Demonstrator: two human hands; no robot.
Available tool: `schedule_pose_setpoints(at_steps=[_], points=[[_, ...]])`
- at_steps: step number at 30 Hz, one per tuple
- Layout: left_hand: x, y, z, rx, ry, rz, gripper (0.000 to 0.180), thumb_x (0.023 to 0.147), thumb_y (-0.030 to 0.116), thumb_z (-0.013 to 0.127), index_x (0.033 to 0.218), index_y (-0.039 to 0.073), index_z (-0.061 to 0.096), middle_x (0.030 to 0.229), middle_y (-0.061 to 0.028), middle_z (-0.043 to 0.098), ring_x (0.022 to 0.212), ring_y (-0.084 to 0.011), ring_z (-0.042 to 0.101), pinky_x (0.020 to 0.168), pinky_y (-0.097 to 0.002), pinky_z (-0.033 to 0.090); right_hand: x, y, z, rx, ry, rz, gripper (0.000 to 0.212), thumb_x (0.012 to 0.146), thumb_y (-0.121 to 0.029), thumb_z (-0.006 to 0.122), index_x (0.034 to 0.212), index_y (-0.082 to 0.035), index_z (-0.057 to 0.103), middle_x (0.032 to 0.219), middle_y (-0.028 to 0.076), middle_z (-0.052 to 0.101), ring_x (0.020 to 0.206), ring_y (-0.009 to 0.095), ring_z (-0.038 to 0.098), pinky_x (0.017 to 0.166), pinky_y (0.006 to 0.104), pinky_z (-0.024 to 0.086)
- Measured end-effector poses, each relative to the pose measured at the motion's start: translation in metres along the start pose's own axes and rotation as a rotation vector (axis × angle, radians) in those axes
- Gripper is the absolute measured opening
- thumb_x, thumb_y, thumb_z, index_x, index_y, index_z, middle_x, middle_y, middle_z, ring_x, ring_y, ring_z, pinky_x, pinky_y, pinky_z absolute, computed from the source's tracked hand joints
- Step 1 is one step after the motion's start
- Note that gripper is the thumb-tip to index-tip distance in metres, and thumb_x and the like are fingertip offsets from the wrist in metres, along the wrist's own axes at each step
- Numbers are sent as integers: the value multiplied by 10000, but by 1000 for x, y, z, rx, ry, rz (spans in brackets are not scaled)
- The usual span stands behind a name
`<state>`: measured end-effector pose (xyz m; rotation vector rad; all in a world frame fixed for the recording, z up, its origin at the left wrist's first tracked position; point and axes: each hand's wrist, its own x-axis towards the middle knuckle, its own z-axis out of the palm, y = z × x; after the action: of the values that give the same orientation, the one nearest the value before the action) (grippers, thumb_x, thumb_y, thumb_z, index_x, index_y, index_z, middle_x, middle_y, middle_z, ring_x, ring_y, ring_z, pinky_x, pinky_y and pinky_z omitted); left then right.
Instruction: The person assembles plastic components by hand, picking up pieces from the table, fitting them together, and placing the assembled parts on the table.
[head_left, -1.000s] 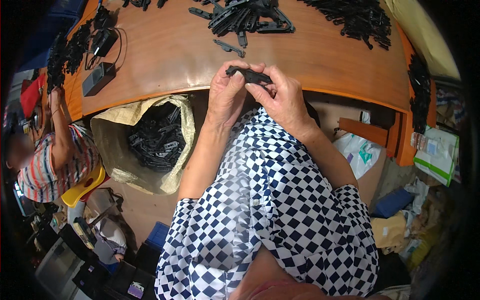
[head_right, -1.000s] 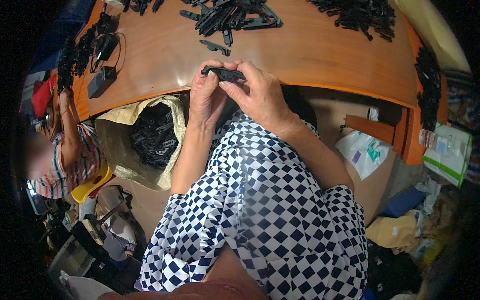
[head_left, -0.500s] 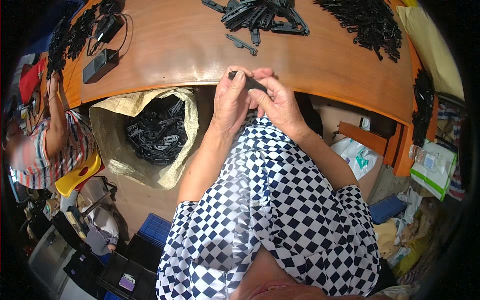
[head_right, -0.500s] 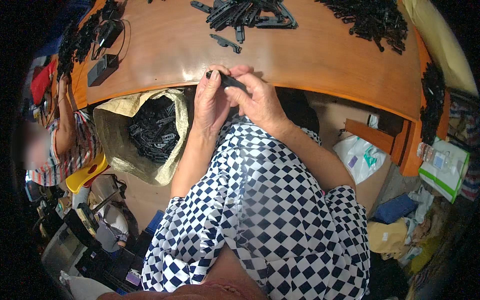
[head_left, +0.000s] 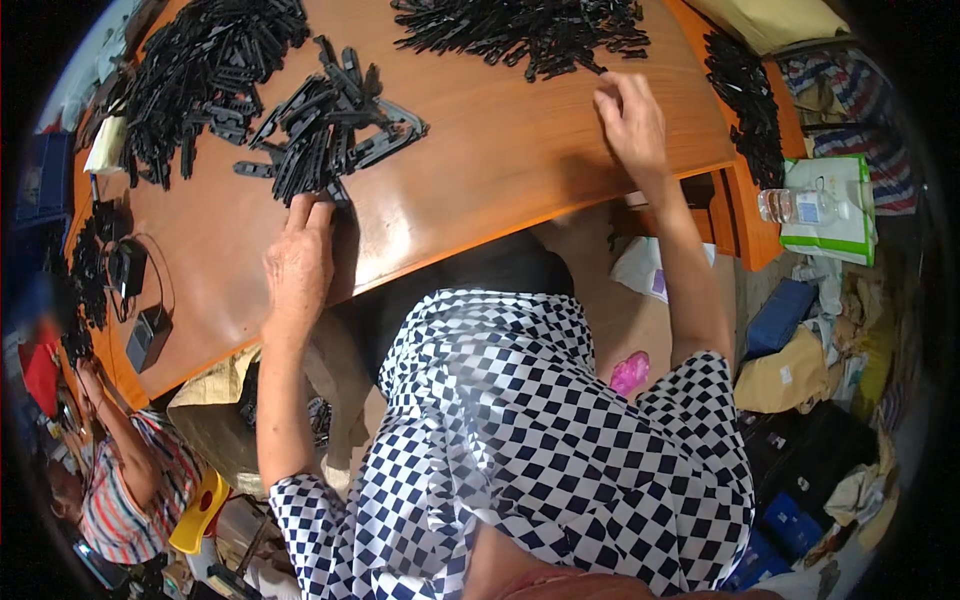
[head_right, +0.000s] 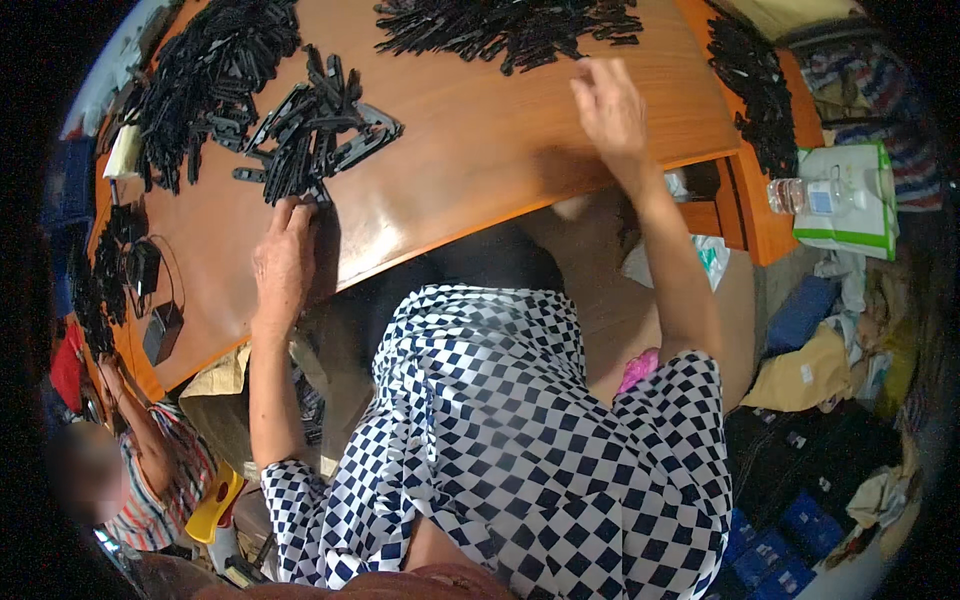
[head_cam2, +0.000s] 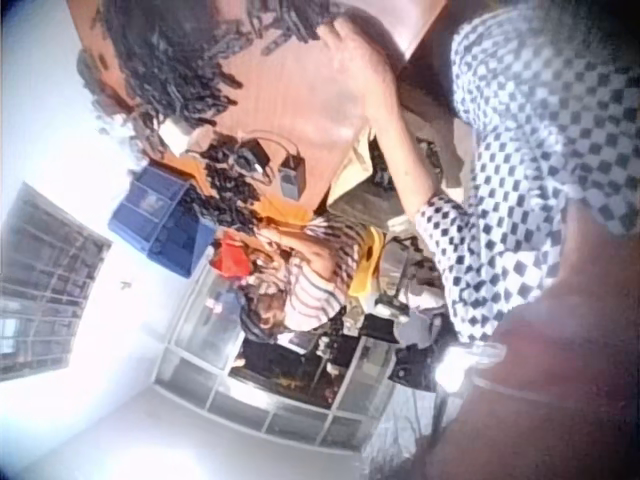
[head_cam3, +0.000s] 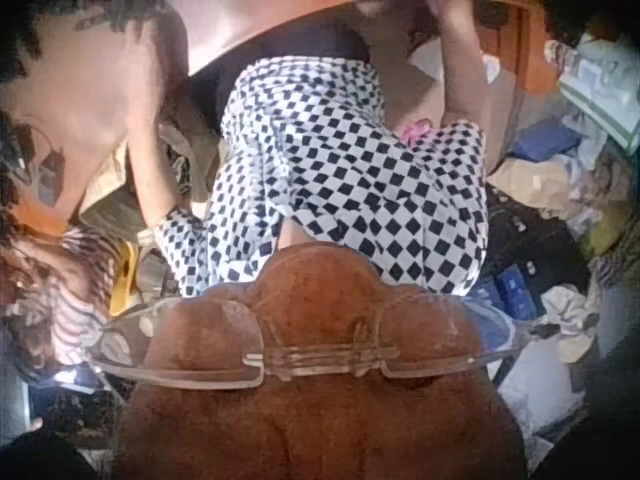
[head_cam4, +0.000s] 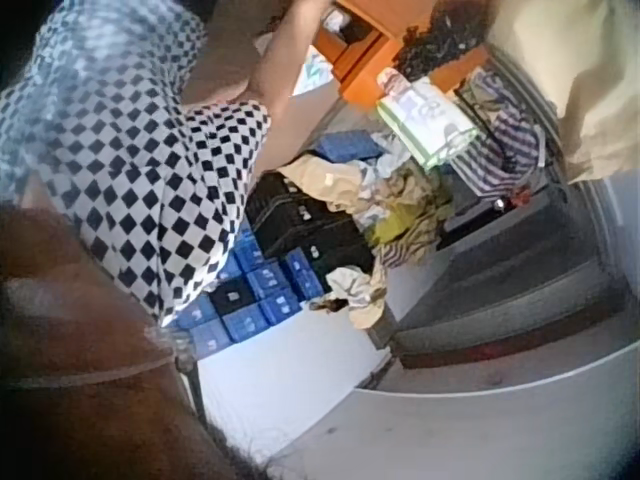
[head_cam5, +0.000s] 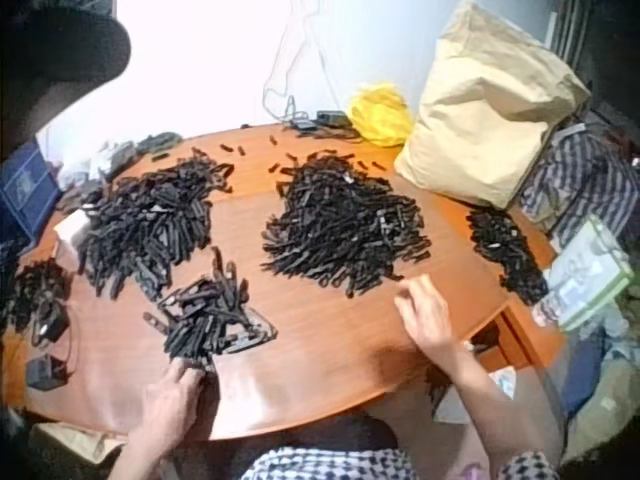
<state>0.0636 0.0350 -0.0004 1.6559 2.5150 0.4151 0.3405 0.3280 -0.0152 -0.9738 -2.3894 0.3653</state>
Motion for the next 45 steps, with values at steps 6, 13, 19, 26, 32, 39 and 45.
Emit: schedule_pose_setpoints(at_steps=[6, 13, 19, 26, 32, 39, 45], points=[[6, -4, -14, 164, -91, 207, 85, 811, 30, 524, 886, 64, 545, 862, -107, 552, 865, -324, 591, 686, -419, 518, 46, 43, 2, -210, -87, -155, 221, 862, -174, 596, 1038, -41, 581, 931, 174, 574, 871, 378, 592, 741, 466, 477], [0, -3, -18, -346, -31, -216, 179, 890, 171, 588, 1005, 37, 560, 838, -185, 659, 719, -325, 634, 616, -357, 475, 52, 44, 6, -268, -170, -249, 228, 854, -54, 540, 1082, -41, 551, 1006, 202, 600, 935, 420, 579, 800, 494, 469], [-6, 7, 15, -1750, 26, -585, 214, 928, 170, 566, 1084, 25, 587, 1004, -155, 671, 649, -104, 620, 504, -200, 477, 4, -66, 2, 453, -177, 160, 234, 885, -84, 589, 1106, -15, 563, 835, 95, 661, 703, 149, 634, 633, 257, 515], [-9, 35, 17, -1880, 32, -618, 265, 935, 161, 557, 1152, 9, 562, 962, -163, 670, 628, -116, 625, 486, -199, 486, -39, -196, 72, 1008, -77, 35, 174, 831, 39, 644, 976, -25, 571, 884, 60, 643, 689, 88, 618, 638, 209, 523], [-14, 52, 7, -1785, 177, -626, 302, 935, 140, 550, 1213, 21, 546, 810, -10, 613, 557, -68, 529, 510, -180, 430, -46, -209, 91, 806, -9, -63, 184, 768, -11, 715, 901, -55, 597, 857, 84, 647, 682, 175, 651, 606, 263, 529], [-22, 52, 7, -1764, 245, -600, 315, 927, 152, 568, 1212, 18, 545, 797, 8, 575, 547, -65, 496, 494, -177, 407, -44, -204, 96, 559, 133, -486, 231, 679, 30, 712, 870, -54, 611, 878, 80, 648, 786, 237, 633, 649, 302, 524], [-22, 48, 17, -1795, 293, -639, 289, 893, 206, 645, 1078, 3, 555, 955, -101, 664, 600, -65, 544, 457, -172, 435, -48, -202, 97, 470, 140, -633, 268, 614, 16, 698, 867, -42, 632, 937, 67, 646, 824, 229, 624, 662, 302, 525]])
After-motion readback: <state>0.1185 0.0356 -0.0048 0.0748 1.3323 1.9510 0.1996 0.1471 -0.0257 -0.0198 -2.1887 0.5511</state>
